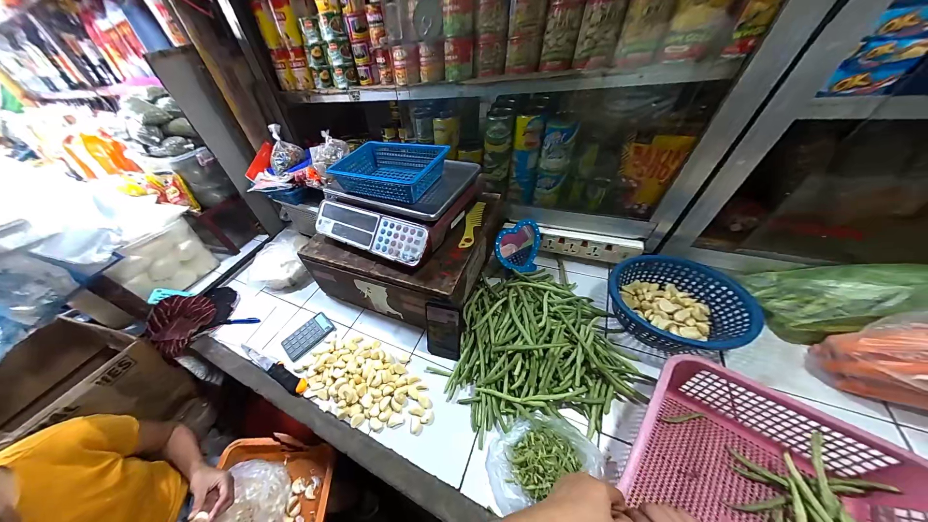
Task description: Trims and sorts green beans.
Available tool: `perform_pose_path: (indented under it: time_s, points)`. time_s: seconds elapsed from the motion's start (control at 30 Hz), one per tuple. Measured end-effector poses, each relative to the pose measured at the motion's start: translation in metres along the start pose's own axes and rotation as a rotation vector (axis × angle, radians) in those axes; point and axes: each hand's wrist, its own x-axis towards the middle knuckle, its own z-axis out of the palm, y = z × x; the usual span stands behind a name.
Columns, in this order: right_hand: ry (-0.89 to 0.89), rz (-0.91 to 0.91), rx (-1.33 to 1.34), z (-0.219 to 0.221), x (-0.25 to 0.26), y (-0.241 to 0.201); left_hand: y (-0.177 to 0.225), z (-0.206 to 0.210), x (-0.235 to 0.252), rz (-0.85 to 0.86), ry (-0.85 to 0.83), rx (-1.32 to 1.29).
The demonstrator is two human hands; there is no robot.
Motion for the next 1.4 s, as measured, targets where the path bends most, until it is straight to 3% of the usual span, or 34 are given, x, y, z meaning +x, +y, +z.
perform_pose_path:
  time_s: [0.3,0.4,0.47,0.53,0.57,0.63,0.7,0.73,0.77,0.87,1.0,1.1,1.3,1.4]
  points:
    - [0.07,0.009,-0.07,0.002,0.006,-0.013,-0.011,0.007,-0.008,-0.085,0.098,-0.425]
    - [-0.093,0.085,-0.031,0.003,-0.001,-0.004,-0.002,0.007,-0.022,-0.034,0.135,-0.512]
    - [-0.178,0.177,0.077,0.005,-0.014,0.011,0.011,0.002,-0.046,0.116,0.302,-0.387]
    - [-0.157,0.25,0.215,-0.002,-0.023,0.024,0.012,-0.002,-0.058,0.267,0.577,-0.262]
    - [-0.127,0.31,0.275,-0.006,-0.025,0.026,0.008,-0.005,-0.06,0.26,0.656,-0.182]
    - [-0.056,0.448,0.367,-0.012,-0.022,0.026,-0.003,-0.015,-0.056,0.033,0.594,-0.017]
    - [0.058,0.555,0.454,-0.022,-0.01,0.022,-0.01,-0.024,-0.041,-0.267,0.324,0.097]
    - [0.154,0.585,0.489,-0.027,-0.004,0.017,-0.011,-0.022,-0.035,-0.322,0.254,0.115]
    - [0.259,0.608,0.55,-0.032,0.003,0.011,-0.01,-0.016,-0.033,-0.295,0.257,0.088]
    - [0.54,0.625,0.879,-0.049,0.021,-0.006,0.004,0.005,-0.037,0.004,0.322,-0.166]
    - [0.727,0.672,1.077,-0.056,0.037,-0.007,0.012,0.028,-0.037,0.366,0.468,-0.328]
    - [0.817,0.721,1.196,-0.057,0.037,-0.004,0.009,0.031,-0.035,0.369,0.597,-0.302]
    - [0.919,0.914,1.393,-0.058,0.037,-0.006,0.009,0.023,-0.035,0.281,0.457,-0.438]
    - [0.823,0.984,1.394,-0.056,0.033,-0.008,0.01,0.027,-0.033,0.294,0.511,-0.397]
